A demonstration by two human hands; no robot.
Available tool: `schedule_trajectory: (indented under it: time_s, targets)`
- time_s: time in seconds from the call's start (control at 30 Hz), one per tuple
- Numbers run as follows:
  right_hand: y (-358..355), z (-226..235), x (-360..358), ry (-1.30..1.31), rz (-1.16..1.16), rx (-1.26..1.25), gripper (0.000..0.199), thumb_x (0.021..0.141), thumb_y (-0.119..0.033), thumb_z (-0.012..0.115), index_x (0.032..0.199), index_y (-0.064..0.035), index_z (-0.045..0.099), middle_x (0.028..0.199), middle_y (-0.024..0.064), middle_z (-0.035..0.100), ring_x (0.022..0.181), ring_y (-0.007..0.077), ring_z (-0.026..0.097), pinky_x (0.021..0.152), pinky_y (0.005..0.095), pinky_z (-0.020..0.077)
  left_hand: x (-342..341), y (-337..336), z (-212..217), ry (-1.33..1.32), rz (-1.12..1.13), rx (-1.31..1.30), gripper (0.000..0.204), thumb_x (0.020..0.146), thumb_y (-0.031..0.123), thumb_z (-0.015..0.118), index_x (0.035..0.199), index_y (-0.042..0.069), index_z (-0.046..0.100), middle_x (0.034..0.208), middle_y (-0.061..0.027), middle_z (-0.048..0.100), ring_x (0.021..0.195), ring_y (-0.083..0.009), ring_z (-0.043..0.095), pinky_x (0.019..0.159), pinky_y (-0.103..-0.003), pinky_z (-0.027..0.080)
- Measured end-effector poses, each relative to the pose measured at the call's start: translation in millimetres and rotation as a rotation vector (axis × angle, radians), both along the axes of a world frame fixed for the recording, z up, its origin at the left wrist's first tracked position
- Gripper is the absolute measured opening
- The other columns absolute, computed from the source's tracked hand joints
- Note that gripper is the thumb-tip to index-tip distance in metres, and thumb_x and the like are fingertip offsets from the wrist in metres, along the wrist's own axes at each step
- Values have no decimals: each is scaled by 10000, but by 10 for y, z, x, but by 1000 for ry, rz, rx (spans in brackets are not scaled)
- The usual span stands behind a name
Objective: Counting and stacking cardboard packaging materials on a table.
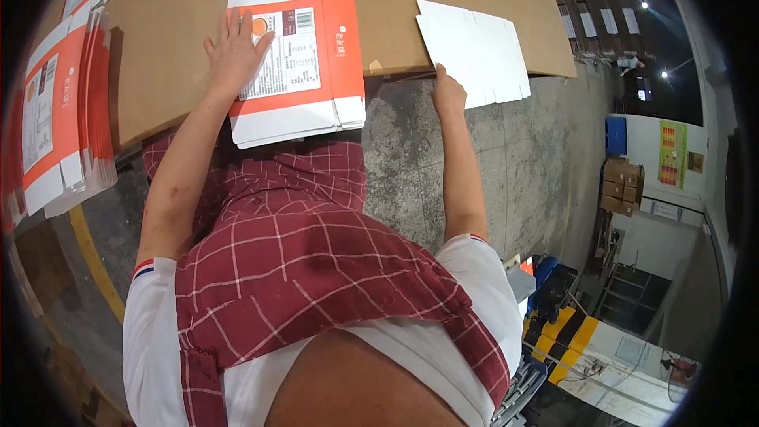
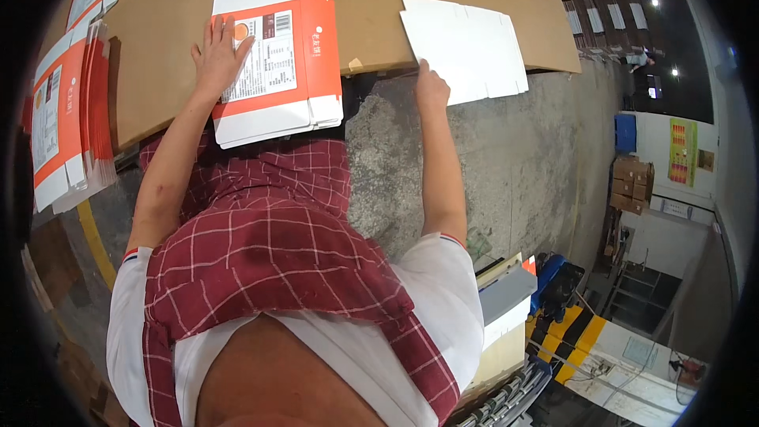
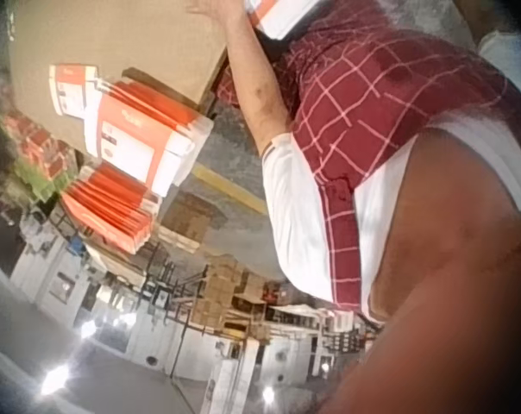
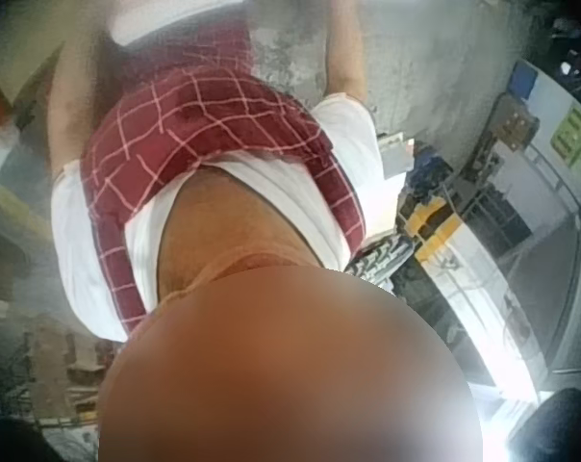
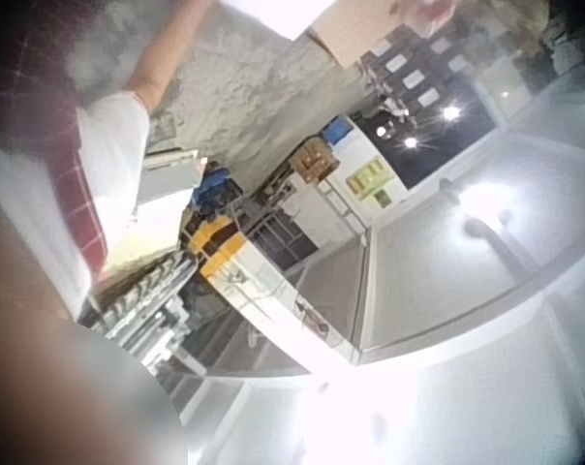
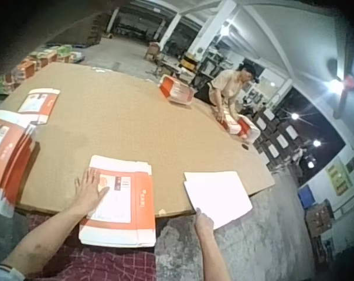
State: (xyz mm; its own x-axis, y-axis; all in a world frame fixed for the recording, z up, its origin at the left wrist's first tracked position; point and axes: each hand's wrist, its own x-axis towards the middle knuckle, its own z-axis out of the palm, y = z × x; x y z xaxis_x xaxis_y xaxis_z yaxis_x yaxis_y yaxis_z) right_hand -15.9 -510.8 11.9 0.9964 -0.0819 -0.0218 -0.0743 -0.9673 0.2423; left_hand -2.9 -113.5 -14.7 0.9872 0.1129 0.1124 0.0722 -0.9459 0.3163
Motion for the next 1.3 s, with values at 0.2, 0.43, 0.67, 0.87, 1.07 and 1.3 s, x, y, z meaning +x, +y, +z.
schedule_trajectory:
  time_s: [0.2, 0.43, 0.67, 0.87, 1.07, 1.3]
  targets:
    - [1165, 1217, -420, -72, 203, 1002, 404, 817, -54, 487, 1217, -73, 432, 851, 144, 627, 736, 208, 614, 604, 304, 465, -24, 80, -99, -13, 46, 30, 673, 833, 537, 376, 1331, 96, 273, 1414, -91, 178, 1309, -255, 131, 966, -606, 156]
    - [1361, 971, -527, -3, -126, 1937, 357, 825, 6, 468, 1169, 95, 436, 1087, 191, 542, 958, 195, 556, 845, 276, 452, -21, 33, -59, -74, 6, -142, 642, 842, 522, 360, 1303, 78, 321, 1394, -118, 224, 1302, -272, 150, 962, -592, 156]
    - [1087, 134, -311, 31, -412, 2306, 381, 829, 17, 424, 1199, 98, 390, 1156, 205, 488, 1010, 244, 528, 878, 304, 438, -23, 122, -58, -51, 25, -415, 671, 850, 559, 263, 1306, 70, 317, 1396, -133, 220, 1308, -279, 126, 978, -583, 88]
    - [1392, 261, -456, 109, -279, 2002, 367, 814, -19, 511, 1158, 93, 453, 1014, 142, 582, 787, 157, 582, 674, 219, 464, 28, 169, -14, -14, -2, -555, 766, 830, 615, 219, 1339, 42, 218, 1384, -171, 228, 1297, -285, 171, 993, -554, 77]
    - [1994, -26, -459, 263, -157, 1629, 343, 818, -21, 483, 1153, 54, 483, 994, 137, 588, 822, 145, 571, 710, 236, 463, 182, 299, -202, -154, 41, -932, 822, 811, 617, 305, 1346, 11, 158, 1340, -249, 252, 1270, -314, 230, 1013, -498, 131]
    - [1791, 104, -468, 268, -255, 1718, 342, 830, -50, 491, 1167, 8, 482, 725, 4, 572, 439, 34, 414, 357, 182, 290, 114, 47, -41, -85, -24, -211, 561, 858, 411, 366, 1286, 51, 324, 1360, -137, 283, 1279, -250, 226, 971, -560, 182]
